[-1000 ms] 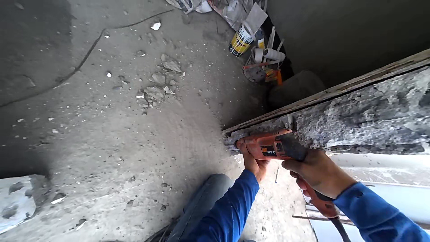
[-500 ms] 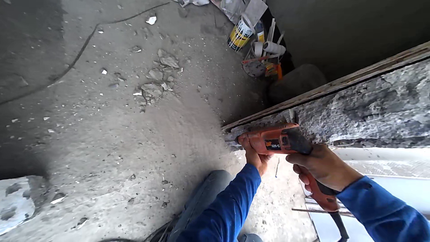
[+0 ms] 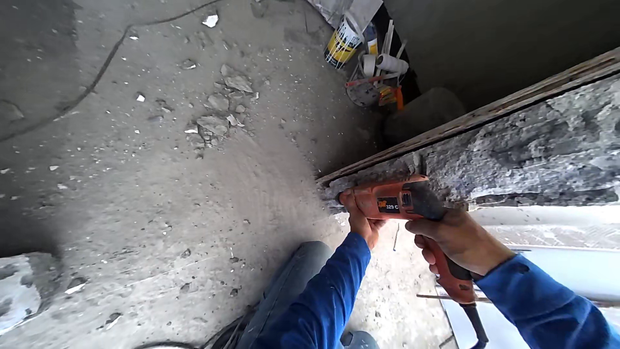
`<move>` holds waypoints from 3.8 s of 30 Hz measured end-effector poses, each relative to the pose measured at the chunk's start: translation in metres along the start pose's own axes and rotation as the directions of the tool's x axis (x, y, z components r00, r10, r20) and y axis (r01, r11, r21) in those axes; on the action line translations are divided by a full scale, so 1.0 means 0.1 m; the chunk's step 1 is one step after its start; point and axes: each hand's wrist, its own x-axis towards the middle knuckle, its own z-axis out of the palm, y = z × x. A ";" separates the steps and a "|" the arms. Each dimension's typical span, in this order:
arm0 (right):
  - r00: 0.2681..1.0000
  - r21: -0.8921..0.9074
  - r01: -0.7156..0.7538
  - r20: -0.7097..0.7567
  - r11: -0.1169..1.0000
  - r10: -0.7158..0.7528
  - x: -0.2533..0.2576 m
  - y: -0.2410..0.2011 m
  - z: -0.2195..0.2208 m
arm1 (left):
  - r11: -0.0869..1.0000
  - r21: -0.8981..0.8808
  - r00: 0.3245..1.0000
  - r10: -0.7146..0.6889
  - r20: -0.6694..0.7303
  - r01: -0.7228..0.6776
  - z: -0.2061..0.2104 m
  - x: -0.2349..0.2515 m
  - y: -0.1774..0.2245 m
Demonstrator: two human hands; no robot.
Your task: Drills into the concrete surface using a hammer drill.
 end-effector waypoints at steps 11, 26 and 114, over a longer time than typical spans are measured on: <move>0.998 0.084 -0.049 -0.023 0.995 0.051 -0.02 0.07 0.06 | 0.994 -0.009 0.992 -0.110 -0.063 0.110 -0.06 0.03 0.01; 0.997 0.088 -0.071 -0.018 0.994 0.073 -0.04 0.08 0.13 | 0.998 0.002 0.994 -0.067 -0.082 0.068 -0.05 0.03 0.06; 0.998 -0.009 0.023 -0.052 1.000 -0.024 0.31 0.21 0.02 | 0.015 0.608 0.565 0.390 0.727 -0.794 0.77 0.16 0.59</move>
